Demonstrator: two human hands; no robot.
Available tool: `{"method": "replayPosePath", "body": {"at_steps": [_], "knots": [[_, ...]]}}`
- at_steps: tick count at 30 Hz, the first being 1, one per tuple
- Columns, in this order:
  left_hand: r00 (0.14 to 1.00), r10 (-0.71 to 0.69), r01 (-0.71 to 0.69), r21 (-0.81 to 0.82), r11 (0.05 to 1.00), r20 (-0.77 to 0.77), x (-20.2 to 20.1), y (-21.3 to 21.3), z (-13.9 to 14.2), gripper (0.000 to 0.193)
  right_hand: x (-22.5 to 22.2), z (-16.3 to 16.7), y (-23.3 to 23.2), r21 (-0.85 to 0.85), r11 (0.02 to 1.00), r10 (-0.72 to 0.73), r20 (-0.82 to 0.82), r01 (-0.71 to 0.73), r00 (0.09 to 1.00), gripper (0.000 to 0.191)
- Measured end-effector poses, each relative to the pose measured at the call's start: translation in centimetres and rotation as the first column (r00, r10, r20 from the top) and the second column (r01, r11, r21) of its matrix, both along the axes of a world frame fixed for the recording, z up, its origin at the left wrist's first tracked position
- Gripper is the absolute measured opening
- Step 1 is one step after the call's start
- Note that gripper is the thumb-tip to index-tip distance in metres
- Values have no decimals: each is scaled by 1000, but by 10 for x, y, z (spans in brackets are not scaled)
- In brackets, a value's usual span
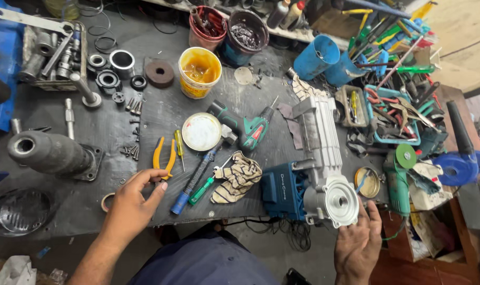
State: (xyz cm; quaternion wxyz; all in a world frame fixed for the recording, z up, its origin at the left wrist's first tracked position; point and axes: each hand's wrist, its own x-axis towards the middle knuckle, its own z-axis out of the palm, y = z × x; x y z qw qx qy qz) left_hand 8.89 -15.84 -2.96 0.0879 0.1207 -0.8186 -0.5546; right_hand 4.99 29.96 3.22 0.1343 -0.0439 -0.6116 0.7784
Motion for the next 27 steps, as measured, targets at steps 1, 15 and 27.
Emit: {"method": "replayPosePath", "body": {"at_steps": [1,15,27], "knots": [[1000,-6,6,4,1000,1,0,-1,0,30,2,0,-1,32,999,-13,23,12,1000,68],[998,-17,18,-7,1000,66,-2,-7,7,29,13,7,-23,41,999,-3,-2,3,1000,66],[985,158,-170,-257,951,-66,-5,-24,-6,28,16,0,-19,60,997,-44,-23,46,999,58]]}}
